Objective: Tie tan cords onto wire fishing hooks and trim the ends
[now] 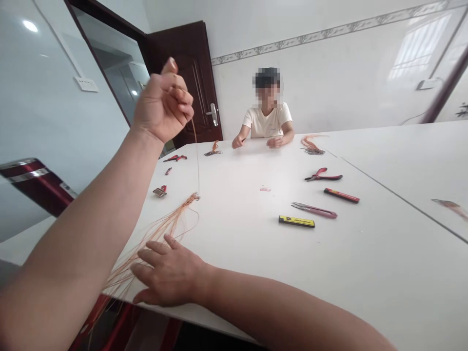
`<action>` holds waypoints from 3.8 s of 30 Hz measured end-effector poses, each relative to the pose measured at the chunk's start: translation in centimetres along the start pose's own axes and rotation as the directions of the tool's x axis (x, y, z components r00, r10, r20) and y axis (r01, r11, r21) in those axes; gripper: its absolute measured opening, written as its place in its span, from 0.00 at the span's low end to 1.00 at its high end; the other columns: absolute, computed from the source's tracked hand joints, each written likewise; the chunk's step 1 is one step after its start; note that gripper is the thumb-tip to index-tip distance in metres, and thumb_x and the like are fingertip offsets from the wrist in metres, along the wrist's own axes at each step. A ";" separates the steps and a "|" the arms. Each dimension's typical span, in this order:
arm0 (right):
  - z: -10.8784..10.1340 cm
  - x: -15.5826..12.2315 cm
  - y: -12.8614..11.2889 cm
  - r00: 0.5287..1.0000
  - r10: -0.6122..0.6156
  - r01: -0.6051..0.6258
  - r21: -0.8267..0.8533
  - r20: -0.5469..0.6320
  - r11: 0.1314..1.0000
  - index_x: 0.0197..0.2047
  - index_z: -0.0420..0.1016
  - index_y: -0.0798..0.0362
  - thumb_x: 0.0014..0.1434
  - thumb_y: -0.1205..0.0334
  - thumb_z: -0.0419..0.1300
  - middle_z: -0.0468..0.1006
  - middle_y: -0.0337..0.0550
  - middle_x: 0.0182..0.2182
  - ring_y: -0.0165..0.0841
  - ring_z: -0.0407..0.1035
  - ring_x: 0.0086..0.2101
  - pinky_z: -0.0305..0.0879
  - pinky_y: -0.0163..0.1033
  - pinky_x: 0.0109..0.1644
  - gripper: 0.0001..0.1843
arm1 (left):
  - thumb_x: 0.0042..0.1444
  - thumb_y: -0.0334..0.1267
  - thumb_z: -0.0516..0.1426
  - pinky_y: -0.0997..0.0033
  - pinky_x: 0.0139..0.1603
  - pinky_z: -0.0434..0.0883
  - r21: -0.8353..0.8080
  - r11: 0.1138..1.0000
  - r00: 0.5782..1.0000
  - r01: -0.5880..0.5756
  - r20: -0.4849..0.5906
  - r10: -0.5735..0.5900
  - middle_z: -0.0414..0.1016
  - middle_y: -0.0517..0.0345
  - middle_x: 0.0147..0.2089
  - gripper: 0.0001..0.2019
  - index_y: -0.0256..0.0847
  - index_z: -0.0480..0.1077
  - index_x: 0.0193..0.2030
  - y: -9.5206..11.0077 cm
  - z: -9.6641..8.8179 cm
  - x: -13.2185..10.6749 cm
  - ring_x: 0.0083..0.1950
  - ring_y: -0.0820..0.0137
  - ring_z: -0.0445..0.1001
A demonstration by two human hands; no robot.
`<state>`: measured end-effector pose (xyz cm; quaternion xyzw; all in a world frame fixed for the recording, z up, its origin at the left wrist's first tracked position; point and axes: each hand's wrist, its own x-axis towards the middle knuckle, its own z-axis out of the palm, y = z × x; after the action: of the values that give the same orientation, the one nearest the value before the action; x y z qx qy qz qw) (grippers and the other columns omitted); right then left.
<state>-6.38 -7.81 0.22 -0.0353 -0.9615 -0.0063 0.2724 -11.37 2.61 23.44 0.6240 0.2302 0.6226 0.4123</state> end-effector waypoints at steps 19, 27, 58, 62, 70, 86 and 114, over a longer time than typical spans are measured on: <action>-9.6 -14.0 9.0 0.459 0.870 -0.431 0.812 -0.179 0.394 0.36 0.66 0.54 0.55 0.54 0.53 0.72 0.41 0.27 0.31 0.67 0.30 0.63 0.36 0.30 0.11 | 0.47 0.34 0.56 0.74 0.31 0.62 0.085 0.870 0.863 0.485 0.113 -0.492 0.67 0.62 0.27 0.14 0.40 0.60 0.42 -17.2 6.2 -12.9 0.28 0.76 0.66; -9.5 -15.1 9.2 0.408 0.913 -0.535 0.807 -0.013 0.250 0.35 0.69 0.54 0.53 0.55 0.56 0.74 0.43 0.30 0.32 0.69 0.33 0.64 0.40 0.38 0.11 | 0.48 0.38 0.57 0.72 0.34 0.63 0.029 0.844 0.839 0.535 0.093 -0.535 0.67 0.61 0.29 0.15 0.42 0.61 0.44 -18.8 5.5 -13.5 0.32 0.73 0.69; -10.5 -15.5 9.2 0.360 0.933 -0.514 0.831 -0.018 0.214 0.38 0.71 0.51 0.51 0.58 0.58 0.72 0.39 0.30 0.28 0.65 0.31 0.64 0.37 0.35 0.10 | 0.47 0.35 0.60 0.75 0.33 0.60 -0.233 0.660 0.699 0.714 0.193 -0.689 0.65 0.64 0.29 0.19 0.46 0.62 0.46 -18.3 6.0 -14.2 0.29 0.79 0.64; -11.0 -15.5 9.0 0.325 0.945 -0.523 0.839 0.031 0.153 0.35 0.69 0.54 0.51 0.56 0.58 0.70 0.39 0.29 0.28 0.65 0.31 0.64 0.38 0.36 0.11 | 0.45 0.36 0.61 0.73 0.36 0.61 -0.208 0.704 0.732 0.679 0.106 -0.673 0.65 0.64 0.30 0.19 0.46 0.63 0.45 -18.3 6.1 -14.2 0.30 0.78 0.65; -10.5 -15.5 8.8 0.359 0.933 -0.662 0.712 0.028 0.234 0.29 0.68 0.54 0.53 0.55 0.54 0.68 0.38 0.24 0.28 0.61 0.26 0.59 0.36 0.31 0.11 | 0.45 0.37 0.60 0.74 0.34 0.60 -0.068 0.815 0.816 0.576 0.106 -0.568 0.65 0.63 0.27 0.17 0.42 0.62 0.43 -18.8 6.2 -14.3 0.29 0.78 0.62; -12.1 -17.0 10.5 0.438 0.891 -0.851 0.261 -0.122 0.455 0.30 0.65 0.52 0.57 0.58 0.48 0.71 0.39 0.26 0.30 0.62 0.26 0.57 0.35 0.28 0.10 | 0.45 0.39 0.60 0.72 0.36 0.62 -0.110 0.780 0.786 0.616 0.016 -0.618 0.66 0.61 0.32 0.18 0.45 0.64 0.44 -18.8 5.7 -13.9 0.30 0.76 0.65; -12.5 -18.0 11.1 0.416 0.907 -0.906 -0.054 0.068 0.420 0.28 0.62 0.50 0.53 0.55 0.53 0.69 0.39 0.27 0.35 0.63 0.31 0.52 0.36 0.27 0.08 | 0.44 0.39 0.61 0.74 0.34 0.64 -0.181 0.737 0.750 0.652 0.010 -0.661 0.68 0.60 0.32 0.17 0.45 0.66 0.43 -19.4 4.9 -13.9 0.30 0.76 0.66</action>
<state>16.25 1.71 1.29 -0.5490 -0.8018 0.1388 0.1910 -3.84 1.16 0.31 0.4471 0.3916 0.4718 0.6513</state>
